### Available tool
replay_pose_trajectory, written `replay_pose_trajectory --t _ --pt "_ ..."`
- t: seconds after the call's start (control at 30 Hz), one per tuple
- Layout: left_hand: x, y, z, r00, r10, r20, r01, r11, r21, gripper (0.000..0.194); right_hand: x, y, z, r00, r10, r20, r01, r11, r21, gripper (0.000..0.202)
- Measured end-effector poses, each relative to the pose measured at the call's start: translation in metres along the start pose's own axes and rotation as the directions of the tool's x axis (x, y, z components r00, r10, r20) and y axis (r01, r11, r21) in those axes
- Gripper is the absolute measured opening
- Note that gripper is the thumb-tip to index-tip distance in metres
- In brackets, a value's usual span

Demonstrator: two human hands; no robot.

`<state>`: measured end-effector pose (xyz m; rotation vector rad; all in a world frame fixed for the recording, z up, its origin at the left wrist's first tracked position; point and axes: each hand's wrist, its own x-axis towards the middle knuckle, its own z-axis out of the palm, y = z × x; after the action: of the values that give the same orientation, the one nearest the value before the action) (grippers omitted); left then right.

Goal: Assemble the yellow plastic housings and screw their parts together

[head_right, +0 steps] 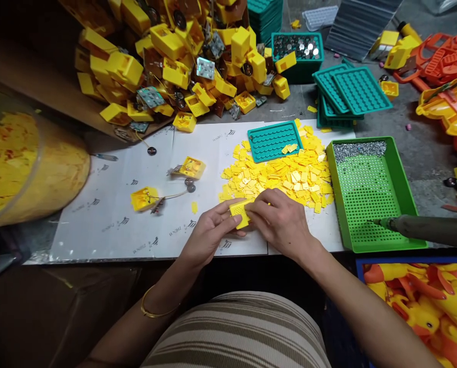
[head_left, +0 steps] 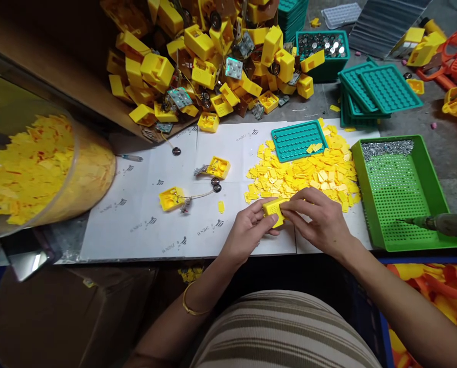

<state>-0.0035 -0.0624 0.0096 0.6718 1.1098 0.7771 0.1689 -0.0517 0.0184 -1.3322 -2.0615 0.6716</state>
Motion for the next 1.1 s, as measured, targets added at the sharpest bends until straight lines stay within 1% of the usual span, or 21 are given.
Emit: replay_pose_trajectory --t 0.07,0.1,0.13,0.17,0.2,0.23,0.27,0.3,0.33,0.37,0.43,0.47,0.53,0.6,0.73,0.8,0.87,0.93,0.97,1.03,1.1 --pt "0.0 0.001 -0.002 1.0 0.009 0.01 -0.009 1.0 0.013 0.048 0.003 -0.003 0.0 0.986 0.166 0.029 -0.168 0.97 0.176 0.004" --pt "0.0 0.002 -0.003 1.0 0.014 0.012 -0.014 1.0 0.016 0.048 0.007 -0.004 0.0 0.968 0.242 0.071 -0.252 0.931 0.265 0.003" --pt "0.0 0.003 -0.005 1.0 0.01 0.012 -0.01 1.0 0.013 0.048 0.012 -0.003 -0.001 0.95 0.283 0.134 -0.312 0.889 0.336 0.006" --pt "0.0 0.004 -0.006 1.0 -0.005 0.009 0.005 1.0 0.002 0.048 0.02 -0.001 -0.003 0.938 0.293 0.183 -0.343 0.858 0.382 0.008" --pt "0.0 0.005 -0.008 1.0 -0.028 0.004 0.028 0.999 -0.015 0.049 0.031 0.004 -0.004 0.938 0.286 0.197 -0.344 0.85 0.4 0.009" --pt "0.001 0.006 -0.009 0.999 -0.054 -0.004 0.054 0.998 -0.038 0.05 0.044 0.01 -0.006 0.948 0.275 0.162 -0.318 0.865 0.388 0.01" --pt "0.001 0.007 -0.01 0.997 -0.081 -0.012 0.081 0.995 -0.063 0.05 0.059 0.019 -0.007 0.961 0.266 0.08 -0.277 0.896 0.347 0.013" --pt "0.002 0.008 -0.01 0.994 -0.105 -0.019 0.103 0.991 -0.087 0.051 0.075 0.028 -0.007 0.961 0.272 -0.058 -0.248 0.932 0.263 0.015" --pt "0.003 0.008 -0.011 0.992 -0.121 -0.025 0.118 0.987 -0.109 0.05 0.091 0.038 -0.006 0.956 0.248 -0.158 -0.225 0.963 0.148 0.016" --pt "0.004 0.009 -0.011 0.991 -0.133 -0.027 0.129 0.984 -0.127 0.05 0.106 0.047 -0.004 0.956 0.217 -0.195 -0.216 0.976 0.029 0.019" --pt "0.006 0.01 -0.012 0.988 -0.153 -0.031 0.146 0.977 -0.156 0.047 0.131 0.063 0.004 0.981 0.147 -0.128 -0.17 0.965 -0.199 0.024" --pt "0.006 0.011 -0.012 0.986 -0.161 -0.038 0.152 0.974 -0.167 0.046 0.14 0.068 0.008 0.988 0.131 -0.083 -0.149 0.955 -0.258 0.025" --pt "0.008 0.012 -0.014 0.984 -0.172 -0.055 0.159 0.969 -0.187 0.043 0.151 0.073 0.016 0.993 0.121 -0.006 -0.117 0.945 -0.307 0.023" --pt "0.009 0.014 -0.017 0.983 -0.172 -0.07 0.154 0.966 -0.208 0.041 0.155 0.074 0.018 0.991 0.124 0.04 -0.106 0.945 -0.31 0.021" --pt "0.013 0.017 -0.021 0.984 -0.162 -0.08 0.136 0.956 -0.26 0.043 0.157 0.071 0.009 0.987 0.142 0.081 -0.114 0.954 -0.275 0.018" --pt "0.015 0.017 -0.023 0.983 -0.167 -0.077 0.137 0.946 -0.295 0.044 0.149 0.064 0.003 0.983 0.157 0.095 -0.133 0.965 -0.226 0.015" --pt "0.016 0.017 -0.024 0.983 -0.169 -0.067 0.14 0.939 -0.312 0.04 0.132 0.051 -0.001 0.979 0.151 0.136 -0.137 0.985 -0.108 0.015" --pt "0.018 0.016 -0.025 0.985 -0.165 -0.046 0.143 0.942 -0.303 0.039 0.107 0.034 -0.002 0.979 0.086 0.183 -0.107 0.988 0.11 0.01" --pt "0.018 0.015 -0.024 0.986 -0.162 -0.031 0.146 0.946 -0.291 0.039 0.094 0.026 -0.001 0.983 0.051 0.177 -0.08 0.984 0.162 0.009" --pt "0.019 0.013 -0.023 0.988 -0.154 -0.011 0.145 0.951 -0.272 0.039 0.071 0.014 0.001 0.986 -0.02 0.166 -0.013 0.981 0.196 0.008" --pt "0.018 0.012 -0.021 0.991 -0.135 -0.012 0.127 0.955 -0.267 0.038 0.056 0.008 0.003 0.986 -0.079 0.145 0.054 0.984 0.171 0.008"
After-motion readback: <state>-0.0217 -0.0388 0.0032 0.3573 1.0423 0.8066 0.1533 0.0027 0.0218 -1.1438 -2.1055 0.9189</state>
